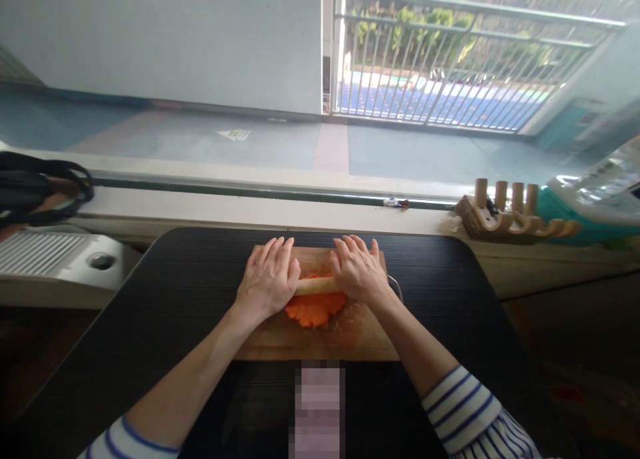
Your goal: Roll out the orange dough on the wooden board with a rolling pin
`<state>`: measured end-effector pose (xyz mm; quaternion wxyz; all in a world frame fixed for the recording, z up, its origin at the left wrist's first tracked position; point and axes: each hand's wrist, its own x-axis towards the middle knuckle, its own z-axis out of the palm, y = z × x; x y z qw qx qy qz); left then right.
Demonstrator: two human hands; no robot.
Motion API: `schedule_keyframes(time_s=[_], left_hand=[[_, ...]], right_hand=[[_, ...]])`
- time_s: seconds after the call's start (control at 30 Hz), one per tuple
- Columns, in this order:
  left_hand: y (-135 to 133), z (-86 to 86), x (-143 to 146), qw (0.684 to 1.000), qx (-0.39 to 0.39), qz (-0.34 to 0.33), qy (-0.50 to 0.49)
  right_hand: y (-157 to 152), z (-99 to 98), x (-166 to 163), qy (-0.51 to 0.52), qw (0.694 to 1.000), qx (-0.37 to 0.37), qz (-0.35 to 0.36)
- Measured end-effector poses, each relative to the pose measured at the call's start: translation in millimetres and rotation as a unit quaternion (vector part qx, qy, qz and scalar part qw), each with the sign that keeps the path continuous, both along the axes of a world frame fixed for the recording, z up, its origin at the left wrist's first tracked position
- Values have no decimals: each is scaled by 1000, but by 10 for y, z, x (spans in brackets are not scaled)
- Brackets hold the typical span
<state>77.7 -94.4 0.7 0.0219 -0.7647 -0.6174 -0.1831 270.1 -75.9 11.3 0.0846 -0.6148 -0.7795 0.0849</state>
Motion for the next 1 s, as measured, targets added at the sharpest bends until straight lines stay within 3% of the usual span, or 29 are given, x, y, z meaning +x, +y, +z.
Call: schedule_keyframes(time_s=[0.3, 0.63, 1.0], left_hand=[[273, -16, -25, 999, -34, 7, 11], [-292, 64, 4, 998, -11, -25, 62], [23, 39, 16, 998, -22, 5, 60]], right_hand=[[159, 92, -60, -5, 999, -21, -28], [-536, -18, -50, -62, 993, 98, -24], [-182, -12, -63, -67, 993, 82, -45]])
